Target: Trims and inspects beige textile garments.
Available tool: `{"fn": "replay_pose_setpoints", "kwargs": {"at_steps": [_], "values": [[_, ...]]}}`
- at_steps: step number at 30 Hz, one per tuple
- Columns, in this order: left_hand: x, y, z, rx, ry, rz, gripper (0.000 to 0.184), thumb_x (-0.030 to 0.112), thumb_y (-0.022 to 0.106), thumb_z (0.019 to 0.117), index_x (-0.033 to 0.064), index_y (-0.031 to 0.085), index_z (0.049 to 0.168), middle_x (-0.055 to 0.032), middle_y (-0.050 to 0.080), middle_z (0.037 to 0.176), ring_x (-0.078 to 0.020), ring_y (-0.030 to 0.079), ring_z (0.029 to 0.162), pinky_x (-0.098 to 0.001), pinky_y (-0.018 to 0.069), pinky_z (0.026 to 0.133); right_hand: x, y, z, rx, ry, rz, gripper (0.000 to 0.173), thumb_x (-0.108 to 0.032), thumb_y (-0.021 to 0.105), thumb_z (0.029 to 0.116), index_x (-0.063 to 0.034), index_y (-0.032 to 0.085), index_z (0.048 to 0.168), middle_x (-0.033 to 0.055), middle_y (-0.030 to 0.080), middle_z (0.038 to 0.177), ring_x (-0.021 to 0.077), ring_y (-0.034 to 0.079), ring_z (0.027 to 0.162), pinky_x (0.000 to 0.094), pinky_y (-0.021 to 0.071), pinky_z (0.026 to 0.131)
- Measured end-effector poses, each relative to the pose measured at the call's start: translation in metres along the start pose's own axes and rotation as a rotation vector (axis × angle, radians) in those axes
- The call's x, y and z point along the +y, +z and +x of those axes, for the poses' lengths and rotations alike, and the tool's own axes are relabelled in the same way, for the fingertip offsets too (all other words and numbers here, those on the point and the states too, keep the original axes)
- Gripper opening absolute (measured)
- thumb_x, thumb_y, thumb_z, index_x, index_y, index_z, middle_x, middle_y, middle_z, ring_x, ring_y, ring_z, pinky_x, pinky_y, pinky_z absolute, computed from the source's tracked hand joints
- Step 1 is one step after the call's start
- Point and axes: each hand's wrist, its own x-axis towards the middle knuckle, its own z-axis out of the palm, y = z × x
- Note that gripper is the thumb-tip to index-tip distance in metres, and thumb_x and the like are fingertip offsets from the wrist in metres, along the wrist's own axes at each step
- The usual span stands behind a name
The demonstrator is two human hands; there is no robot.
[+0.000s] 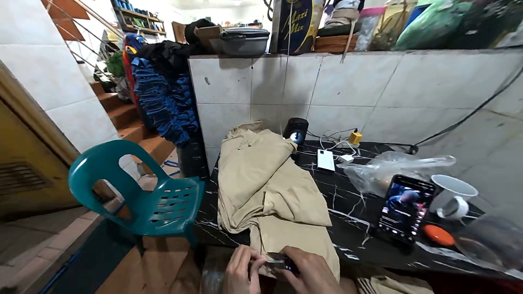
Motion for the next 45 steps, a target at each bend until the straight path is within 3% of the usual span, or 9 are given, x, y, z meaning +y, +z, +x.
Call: {"fn": "replay_pose_setpoints", "kwargs": {"at_steps": [8, 13, 17, 20, 24, 28, 30, 34, 45], "values": [[0.000, -0.001, -0.001, 0.069, 0.010, -0.003, 0.008, 0.015, 0.071, 0.0948, 0.0080, 0.075, 0.095, -0.0025, 0.072, 0.099, -0.0094, 0.069, 0.095, -0.0258, 0.0589, 0.087, -0.009, 0.004, 0.003, -0.008, 0.004, -0.004, 0.040, -0.044, 0.064, 0.0987, -0.0072, 0.072, 0.112, 0.0101, 0.074, 0.093, 0.0280, 0.073, 0.081, 0.0524, 0.0589, 0.070], [0.006, -0.003, -0.003, -0.073, 0.104, -0.064, 0.009, 0.014, 0.072, 0.0950, 0.0063, 0.076, 0.094, -0.0057, 0.072, 0.097, -0.0116, 0.070, 0.095, -0.0274, 0.0589, 0.088, -0.010, 0.020, 0.004, 0.147, -0.017, -0.094, 0.043, -0.045, 0.048, 0.1069, -0.0094, 0.071, 0.102, 0.0085, 0.069, 0.075, 0.0273, 0.070, 0.063, 0.0489, 0.0552, 0.053], [-0.003, -0.016, -0.002, -0.244, 0.107, 0.002, 0.029, 0.036, 0.078, 0.0911, 0.0075, 0.076, 0.096, -0.0037, 0.073, 0.089, -0.0137, 0.069, 0.082, -0.0348, 0.0598, 0.080, -0.003, 0.016, 0.001, 0.229, -0.039, 0.015, 0.038, -0.045, 0.067, 0.0977, -0.0093, 0.073, 0.109, 0.0083, 0.074, 0.088, 0.0238, 0.072, 0.070, 0.0468, 0.0586, 0.058], [-0.003, -0.017, 0.002, -0.152, 0.063, 0.120, 0.042, 0.044, 0.082, 0.0852, 0.0061, 0.073, 0.100, -0.0030, 0.071, 0.086, -0.0166, 0.068, 0.078, -0.0396, 0.0579, 0.076, 0.006, 0.015, 0.000, 0.164, -0.107, 0.101, 0.028, -0.024, 0.077, 0.0885, -0.0117, 0.074, 0.113, 0.0110, 0.070, 0.095, 0.0249, 0.070, 0.073, 0.0464, 0.0581, 0.059], [0.006, -0.005, 0.010, -0.076, 0.118, 0.225, 0.034, 0.024, 0.083, 0.0784, 0.0093, 0.074, 0.108, -0.0055, 0.074, 0.102, -0.0243, 0.069, 0.094, -0.0454, 0.0555, 0.080, 0.004, 0.015, 0.001, 0.199, -0.151, 0.205, 0.020, -0.005, 0.073, 0.0839, -0.0084, 0.077, 0.103, 0.0115, 0.068, 0.095, 0.0220, 0.068, 0.075, 0.0405, 0.0579, 0.062], [0.012, 0.008, 0.012, -0.023, 0.197, 0.211, 0.018, 0.006, 0.070, 0.0831, 0.0072, 0.077, 0.100, -0.0088, 0.075, 0.103, -0.0260, 0.070, 0.099, -0.0448, 0.0551, 0.087, 0.011, 0.011, 0.010, 0.216, -0.208, 0.263, 0.021, -0.002, 0.067, 0.0887, -0.0111, 0.074, 0.106, 0.0042, 0.070, 0.124, 0.0158, 0.072, 0.096, 0.0398, 0.0624, 0.074], [0.013, 0.012, 0.013, 0.012, 0.216, 0.153, 0.015, 0.005, 0.067, 0.0913, 0.0067, 0.078, 0.102, -0.0060, 0.077, 0.101, -0.0198, 0.072, 0.099, -0.0386, 0.0561, 0.094, 0.020, 0.012, 0.015, 0.256, -0.245, 0.297, 0.028, -0.001, 0.064, 0.0889, -0.0129, 0.074, 0.112, 0.0003, 0.075, 0.116, 0.0131, 0.073, 0.098, 0.0386, 0.0631, 0.080], [0.011, 0.018, 0.014, 0.032, 0.292, 0.083, 0.016, 0.012, 0.067, 0.0982, 0.0060, 0.078, 0.108, -0.0041, 0.078, 0.097, -0.0145, 0.073, 0.095, -0.0333, 0.0568, 0.095, 0.029, 0.013, 0.026, 0.283, -0.159, 0.415, 0.019, -0.006, 0.067, 0.0903, -0.0075, 0.070, 0.109, 0.0035, 0.072, 0.087, 0.0120, 0.068, 0.070, 0.0335, 0.0590, 0.063], [0.007, 0.023, 0.021, -0.058, 0.287, 0.068, 0.015, 0.013, 0.063, 0.1001, 0.0050, 0.075, 0.099, -0.0055, 0.075, 0.093, -0.0168, 0.071, 0.092, -0.0318, 0.0575, 0.090, 0.028, 0.010, 0.035, 0.126, 0.081, 0.514, 0.021, -0.013, 0.070, 0.0891, -0.0080, 0.070, 0.110, 0.0046, 0.072, 0.089, 0.0141, 0.069, 0.075, 0.0360, 0.0585, 0.069]]}}
